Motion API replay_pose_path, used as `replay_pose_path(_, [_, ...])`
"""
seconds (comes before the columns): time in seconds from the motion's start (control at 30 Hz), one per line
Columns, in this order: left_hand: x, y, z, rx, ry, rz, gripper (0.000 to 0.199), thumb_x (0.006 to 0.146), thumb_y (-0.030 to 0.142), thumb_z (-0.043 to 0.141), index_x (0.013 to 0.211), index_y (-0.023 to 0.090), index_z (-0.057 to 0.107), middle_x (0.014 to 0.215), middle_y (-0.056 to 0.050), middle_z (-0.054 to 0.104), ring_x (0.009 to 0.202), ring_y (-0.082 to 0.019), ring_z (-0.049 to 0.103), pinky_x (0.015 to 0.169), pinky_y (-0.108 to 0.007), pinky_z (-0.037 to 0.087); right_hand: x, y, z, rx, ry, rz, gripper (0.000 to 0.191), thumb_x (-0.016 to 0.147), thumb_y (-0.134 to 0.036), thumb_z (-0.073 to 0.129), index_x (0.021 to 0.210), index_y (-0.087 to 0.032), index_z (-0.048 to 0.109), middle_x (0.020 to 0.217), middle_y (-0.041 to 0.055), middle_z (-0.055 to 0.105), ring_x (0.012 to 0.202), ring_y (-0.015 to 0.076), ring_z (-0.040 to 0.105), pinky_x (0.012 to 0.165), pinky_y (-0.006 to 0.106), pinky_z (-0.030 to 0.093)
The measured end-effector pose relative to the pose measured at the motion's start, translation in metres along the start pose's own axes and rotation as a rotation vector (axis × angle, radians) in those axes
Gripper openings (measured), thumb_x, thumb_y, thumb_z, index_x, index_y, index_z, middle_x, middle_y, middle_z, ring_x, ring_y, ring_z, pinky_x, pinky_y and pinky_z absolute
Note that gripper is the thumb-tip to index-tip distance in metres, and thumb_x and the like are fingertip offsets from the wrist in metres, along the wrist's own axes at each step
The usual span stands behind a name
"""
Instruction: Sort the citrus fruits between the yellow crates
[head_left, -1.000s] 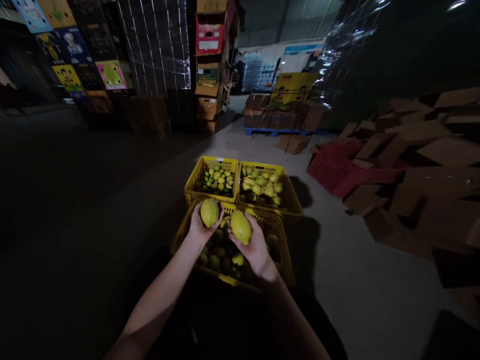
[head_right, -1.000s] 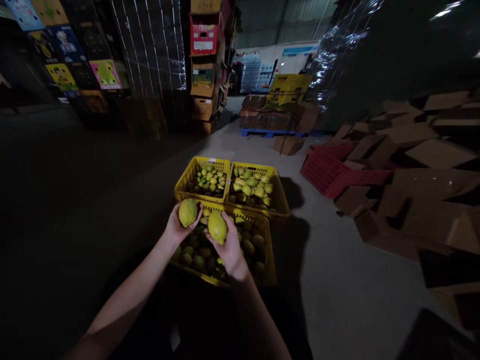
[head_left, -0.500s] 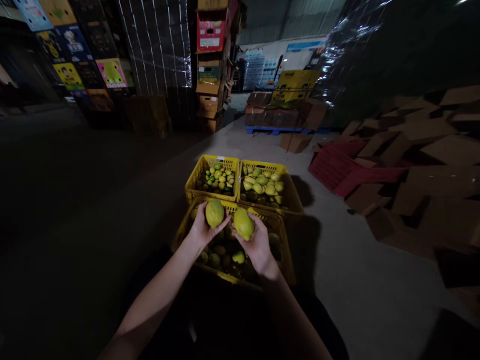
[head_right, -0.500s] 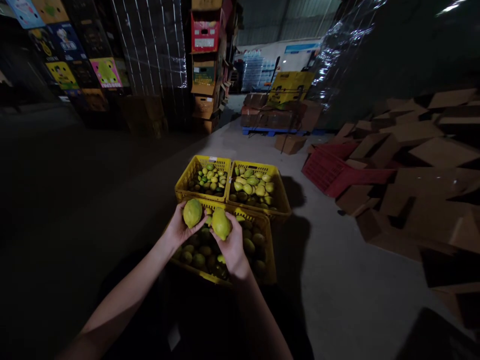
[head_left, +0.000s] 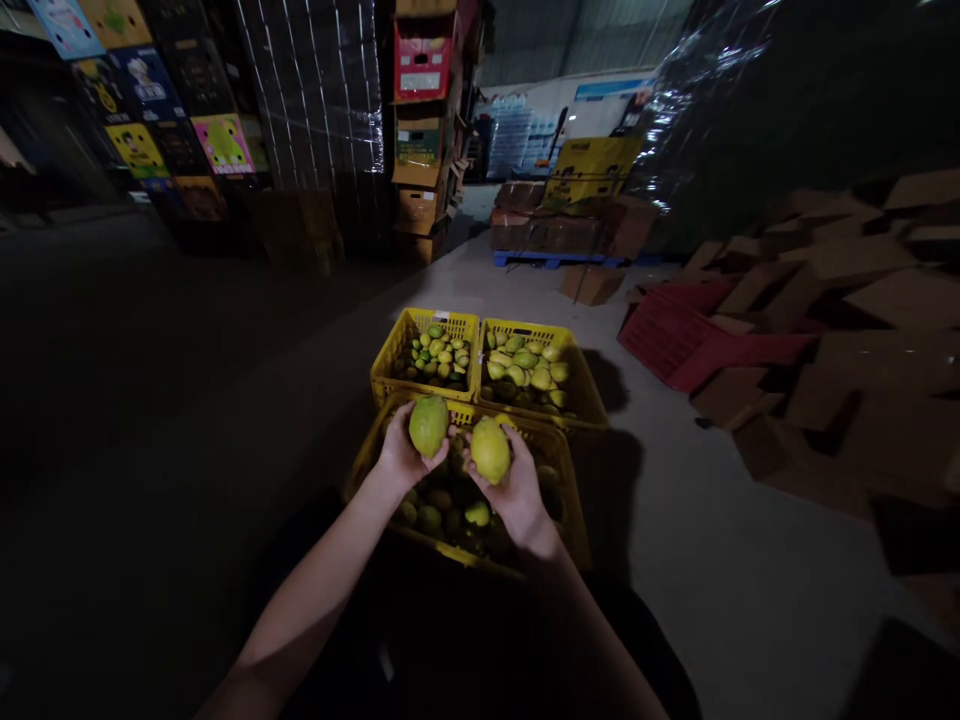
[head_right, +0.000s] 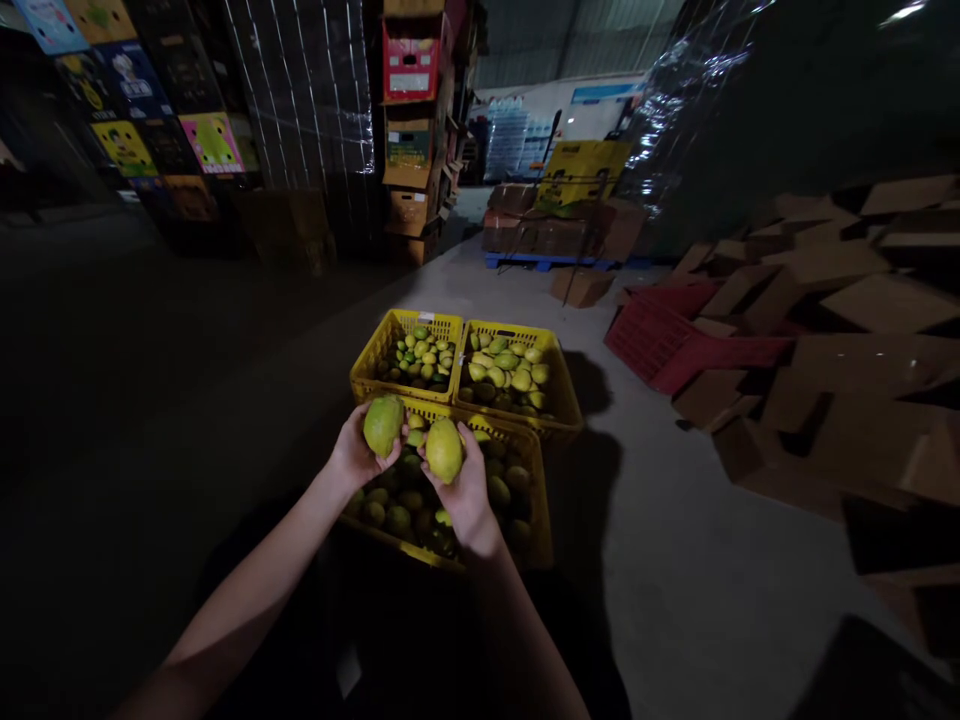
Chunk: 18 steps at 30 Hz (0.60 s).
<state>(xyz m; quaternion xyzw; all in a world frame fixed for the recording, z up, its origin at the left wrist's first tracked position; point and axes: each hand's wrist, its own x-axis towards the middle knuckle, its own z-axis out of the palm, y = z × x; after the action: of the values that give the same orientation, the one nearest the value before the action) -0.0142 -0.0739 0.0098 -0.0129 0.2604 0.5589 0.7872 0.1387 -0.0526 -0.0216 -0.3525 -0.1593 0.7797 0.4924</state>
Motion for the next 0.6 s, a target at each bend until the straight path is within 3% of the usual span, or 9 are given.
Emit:
replay_pose_path(0.17, [-0.001,-0.001,0.001,0.160,-0.034,0.067,0.034,0.085,0.037,0.042,0.091,0.011,0.063,0.067,-0.009,0.065,0.045,-0.015,0.058,0.033,-0.021,0.040,-0.009,-0.004,0.005,-0.195,-0.130,-0.103,0.031,0.070,-0.054,0.060,0.071,-0.023,0.064,0.065,0.0045,0.065,0.053,0.0178,0.057,0.039,0.027,0.042])
replay_pose_path(0.4, [-0.005,-0.003,0.002,0.394,-0.277,0.107,0.036,0.082,0.035,0.039,0.076,0.009,0.064,0.054,-0.009,0.059,0.038,-0.019,0.054,0.027,-0.023,0.034,-0.018,-0.003,0.009,-0.198,-0.319,-0.103,0.036,0.069,-0.056,0.059,0.059,-0.021,0.061,0.059,0.0021,0.057,0.044,0.0135,0.048,0.033,0.024,0.031])
replay_pose_path(0.6, [-0.008,-0.005,0.002,0.413,-0.310,0.097,0.036,0.082,0.034,0.039,0.070,0.010,0.062,0.050,-0.009,0.057,0.033,-0.018,0.051,0.026,-0.023,0.030,-0.019,-0.001,0.007,-0.196,-0.352,-0.116,0.038,0.073,-0.056,0.058,0.059,-0.021,0.061,0.059,0.0022,0.058,0.043,0.0136,0.050,0.034,0.024,0.031])
